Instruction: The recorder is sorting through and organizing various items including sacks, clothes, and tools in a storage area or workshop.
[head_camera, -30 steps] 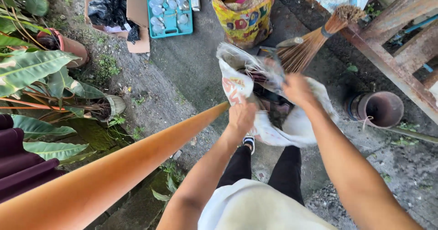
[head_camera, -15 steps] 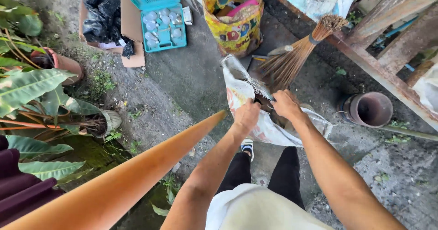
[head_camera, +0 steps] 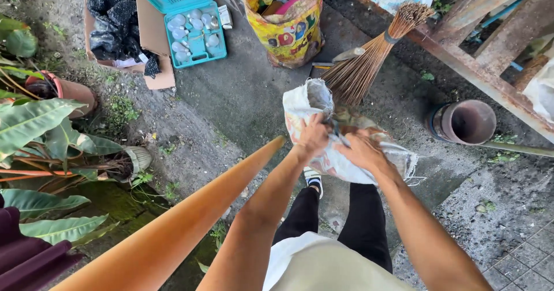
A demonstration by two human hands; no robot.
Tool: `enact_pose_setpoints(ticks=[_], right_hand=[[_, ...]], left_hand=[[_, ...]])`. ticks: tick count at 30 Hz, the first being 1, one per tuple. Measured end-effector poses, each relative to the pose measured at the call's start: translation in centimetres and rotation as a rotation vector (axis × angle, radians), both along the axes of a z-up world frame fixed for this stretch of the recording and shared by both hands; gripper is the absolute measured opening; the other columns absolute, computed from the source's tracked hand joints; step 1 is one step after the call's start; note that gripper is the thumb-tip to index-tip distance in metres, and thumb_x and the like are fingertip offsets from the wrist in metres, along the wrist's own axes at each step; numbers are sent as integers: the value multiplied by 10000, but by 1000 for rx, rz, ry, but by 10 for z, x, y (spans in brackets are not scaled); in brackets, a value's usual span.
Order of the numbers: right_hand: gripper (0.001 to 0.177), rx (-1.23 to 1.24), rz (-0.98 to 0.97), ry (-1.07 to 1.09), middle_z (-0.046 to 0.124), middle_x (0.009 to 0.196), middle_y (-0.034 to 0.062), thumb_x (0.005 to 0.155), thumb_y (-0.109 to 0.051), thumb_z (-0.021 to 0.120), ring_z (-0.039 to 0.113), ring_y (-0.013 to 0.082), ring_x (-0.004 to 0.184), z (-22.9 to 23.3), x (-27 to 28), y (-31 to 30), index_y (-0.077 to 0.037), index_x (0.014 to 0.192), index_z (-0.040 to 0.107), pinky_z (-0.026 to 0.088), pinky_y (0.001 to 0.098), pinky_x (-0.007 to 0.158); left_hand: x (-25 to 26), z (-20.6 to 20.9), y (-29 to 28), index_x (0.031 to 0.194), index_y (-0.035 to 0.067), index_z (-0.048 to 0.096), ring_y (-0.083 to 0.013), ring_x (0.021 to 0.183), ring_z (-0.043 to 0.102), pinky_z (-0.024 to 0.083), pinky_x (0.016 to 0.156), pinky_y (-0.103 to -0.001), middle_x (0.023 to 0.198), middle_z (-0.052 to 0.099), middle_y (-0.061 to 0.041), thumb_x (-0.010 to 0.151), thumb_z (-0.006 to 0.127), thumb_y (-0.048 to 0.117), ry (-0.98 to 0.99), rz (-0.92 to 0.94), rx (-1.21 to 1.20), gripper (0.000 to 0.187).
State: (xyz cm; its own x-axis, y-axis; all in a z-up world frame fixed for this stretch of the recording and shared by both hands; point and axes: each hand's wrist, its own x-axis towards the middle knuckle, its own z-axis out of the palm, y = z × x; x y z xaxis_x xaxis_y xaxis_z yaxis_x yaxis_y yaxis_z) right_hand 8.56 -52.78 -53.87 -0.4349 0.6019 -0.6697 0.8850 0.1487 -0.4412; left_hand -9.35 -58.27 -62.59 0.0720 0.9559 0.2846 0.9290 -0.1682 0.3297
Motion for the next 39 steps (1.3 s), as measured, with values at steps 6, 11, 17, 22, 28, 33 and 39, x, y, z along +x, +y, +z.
enact_pose_setpoints(ticks=[6, 11, 17, 22, 28, 33, 39], right_hand=[[1228, 1084, 421, -29, 697, 1121, 322, 294, -778, 741, 524, 499, 1239, -40, 54, -3, 18, 1228, 702, 434, 773, 831], [233, 391, -168, -127, 736, 1023, 246, 908, -167, 628, 715, 457, 986, -82, 26, 34, -67, 1096, 725, 561, 539, 837], [1232, 72, -13, 396, 536, 1287, 376, 565, -175, 910, 544, 448, 1219, -171, 12, 0, 158, 1510, 193, 461, 433, 989], [1087, 239, 21, 279, 565, 1342, 348, 532, -232, 994, 524, 513, 1273, -102, -22, -14, 70, 1429, 459, 436, 496, 1008], [606, -125, -337, 85, 761, 1166, 225, 749, -243, 900, 744, 362, 1056, -175, 22, 26, 39, 1245, 694, 565, 435, 891], [730, -367, -525, 286, 728, 1095, 60, 657, -85, 912, 714, 170, 977, -107, 30, 48, -46, 1280, 534, 583, 322, 799], [673, -546, -413, 345, 740, 1239, 239, 795, -268, 811, 702, 321, 1095, 2, -6, 56, 109, 1328, 648, 561, 402, 878]], left_hand=[[-21, -30, 4, 971, 42, 796, -350, 889, 744, 596, 821, -436, 1069, 783, -250, 899, 629, 230, -657, 414, -741, 263], [-17, -52, -1, 899, 47, 793, -260, 752, 730, 587, 723, -411, 836, 753, -162, 753, 766, 355, -726, 384, -788, 342], [-15, -115, -20, 928, -18, 771, -99, 685, 661, 546, 601, -328, 787, 758, -43, 750, 780, 100, -1297, 233, -797, 214], [-5, -69, -18, 1114, -11, 739, -127, 751, 641, 527, 671, -323, 860, 747, -54, 848, 779, 69, -1371, 109, -875, 281], [20, 25, -37, 1575, 126, 377, -309, 1119, 640, 545, 924, -391, 1284, 636, -211, 732, 700, -44, -939, 295, -527, 918], [11, 64, -37, 1475, 117, 327, -602, 1336, 486, 269, 1088, -666, 1469, 420, -308, 506, 928, 290, -201, 234, -162, 1154], [9, -49, -19, 1355, 112, 610, -262, 1186, 707, 277, 1285, -608, 1221, 747, -110, 696, 882, 328, -248, 18, -480, 745]])
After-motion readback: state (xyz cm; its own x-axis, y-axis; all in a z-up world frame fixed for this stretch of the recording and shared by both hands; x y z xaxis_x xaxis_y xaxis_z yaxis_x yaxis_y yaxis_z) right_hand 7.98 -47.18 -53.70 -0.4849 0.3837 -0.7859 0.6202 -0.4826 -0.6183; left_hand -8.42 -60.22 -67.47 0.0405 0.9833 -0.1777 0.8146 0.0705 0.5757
